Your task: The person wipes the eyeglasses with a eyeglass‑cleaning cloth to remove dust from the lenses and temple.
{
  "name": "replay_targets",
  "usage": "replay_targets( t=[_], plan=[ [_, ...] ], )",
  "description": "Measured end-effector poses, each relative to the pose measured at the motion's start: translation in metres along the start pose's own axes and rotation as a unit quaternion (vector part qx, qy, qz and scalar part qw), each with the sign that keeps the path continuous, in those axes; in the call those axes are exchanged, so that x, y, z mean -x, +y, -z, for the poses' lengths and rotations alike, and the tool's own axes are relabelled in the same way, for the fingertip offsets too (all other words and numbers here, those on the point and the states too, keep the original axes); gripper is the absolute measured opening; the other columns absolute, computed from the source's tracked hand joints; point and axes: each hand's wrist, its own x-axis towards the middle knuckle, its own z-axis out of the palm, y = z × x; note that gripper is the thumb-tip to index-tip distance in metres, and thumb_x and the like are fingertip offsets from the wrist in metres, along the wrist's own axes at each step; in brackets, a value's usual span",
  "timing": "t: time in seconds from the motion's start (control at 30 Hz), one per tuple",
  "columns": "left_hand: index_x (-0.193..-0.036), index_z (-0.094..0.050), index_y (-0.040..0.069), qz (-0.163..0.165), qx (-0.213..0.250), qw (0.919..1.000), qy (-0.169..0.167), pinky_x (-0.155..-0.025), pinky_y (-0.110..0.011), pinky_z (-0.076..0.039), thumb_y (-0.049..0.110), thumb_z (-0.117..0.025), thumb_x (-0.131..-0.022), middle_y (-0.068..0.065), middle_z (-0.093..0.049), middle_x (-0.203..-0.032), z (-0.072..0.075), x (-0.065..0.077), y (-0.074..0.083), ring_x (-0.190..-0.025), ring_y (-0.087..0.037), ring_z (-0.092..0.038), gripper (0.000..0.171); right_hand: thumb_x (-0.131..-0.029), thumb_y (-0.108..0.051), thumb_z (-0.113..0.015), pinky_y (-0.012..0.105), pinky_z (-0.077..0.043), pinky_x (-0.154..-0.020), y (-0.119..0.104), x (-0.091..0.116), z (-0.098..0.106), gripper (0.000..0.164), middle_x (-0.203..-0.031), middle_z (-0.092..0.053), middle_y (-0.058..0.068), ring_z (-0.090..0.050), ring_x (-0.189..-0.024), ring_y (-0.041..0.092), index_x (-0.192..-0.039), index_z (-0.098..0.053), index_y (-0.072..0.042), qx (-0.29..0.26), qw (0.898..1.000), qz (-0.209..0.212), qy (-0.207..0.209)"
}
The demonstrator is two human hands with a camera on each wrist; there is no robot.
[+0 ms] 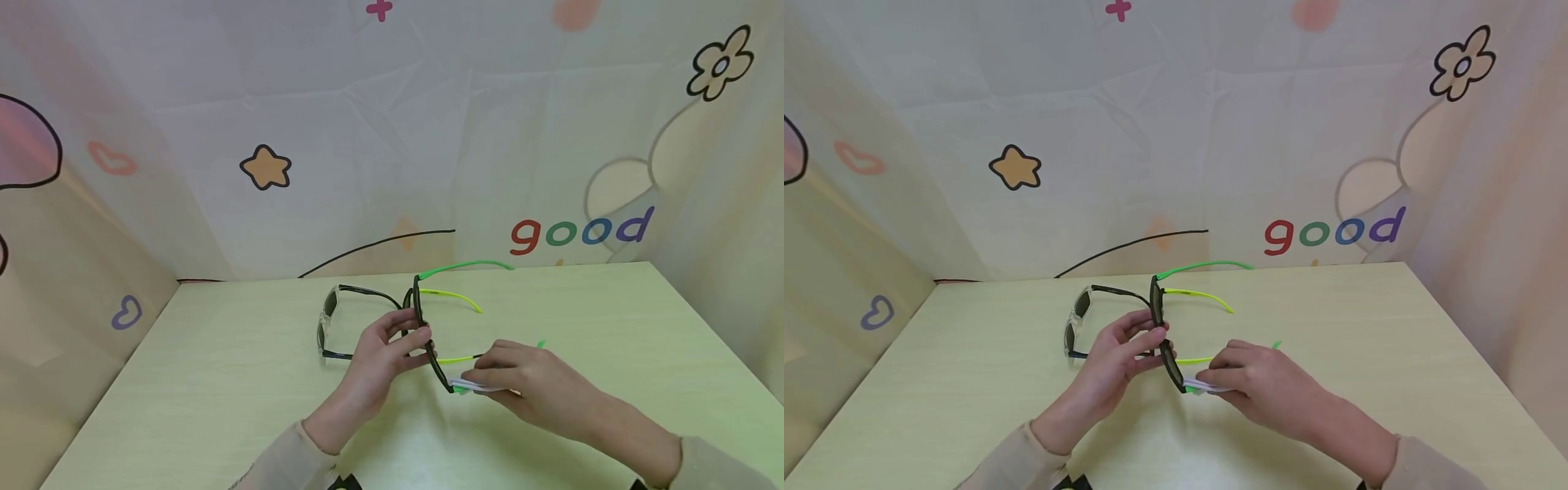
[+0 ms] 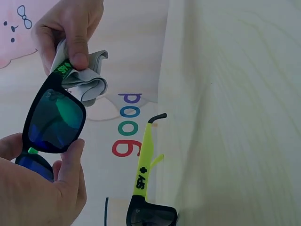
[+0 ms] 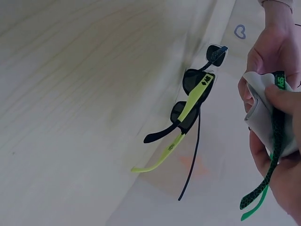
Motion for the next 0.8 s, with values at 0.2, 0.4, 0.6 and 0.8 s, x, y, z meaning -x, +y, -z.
replay_targets(
  t=[0.2, 0.4, 0.6, 0.8],
  plan=[
    [-0.137, -0.048, -0.010, 0.009, -0.001, 0.9999, 0.008, -0.092, -0.043, -0.059, 0.008, -0.072, -0.095, -0.016, -0.058, -0.119, 0.003, 0.001, 0.000, -0.095, -0.021, -0.067, 0.050, -0.099, -0.022, -0.073, 0.011, -0.051, -0.075, -0.002, 0.000, -0.002, 0.021, -0.107, -0.068, -0.007, -0.061, -0.089, 0.004, -0.115, -0.076, -0.010, -0.061, 0.997, -0.031, -0.020],
    [-0.136, -0.051, -0.008, 0.009, 0.000, 0.9999, 0.011, -0.091, -0.042, -0.059, 0.007, -0.073, -0.094, -0.015, -0.060, -0.117, 0.003, 0.001, 0.001, -0.093, -0.022, -0.069, 0.049, -0.097, 0.000, -0.067, 0.012, -0.051, -0.070, -0.001, 0.000, 0.001, 0.025, -0.106, -0.070, -0.008, -0.061, -0.083, 0.001, -0.117, -0.075, -0.013, -0.147, 0.986, -0.068, -0.037],
    [-0.134, -0.053, -0.008, 0.010, -0.003, 0.9999, 0.011, -0.090, -0.042, -0.060, 0.004, -0.073, -0.093, -0.016, -0.061, -0.116, 0.004, 0.002, 0.002, -0.092, -0.022, -0.070, 0.047, -0.097, -0.003, -0.068, 0.016, -0.054, -0.068, 0.000, -0.001, 0.007, 0.023, -0.104, -0.070, -0.009, -0.062, -0.082, 0.000, -0.117, -0.074, -0.014, -0.166, 0.978, -0.101, -0.078],
    [-0.135, -0.053, -0.008, 0.012, -0.009, 0.9998, 0.011, -0.089, -0.042, -0.060, 0.004, -0.073, -0.093, -0.014, -0.061, -0.114, 0.005, 0.002, 0.002, -0.091, -0.023, -0.070, 0.048, -0.097, -0.016, -0.074, 0.022, -0.057, -0.076, 0.001, -0.002, 0.011, 0.018, -0.113, -0.070, -0.009, -0.066, -0.095, 0.006, -0.115, -0.075, -0.018, -0.141, 0.981, -0.094, -0.094]
  ],
)
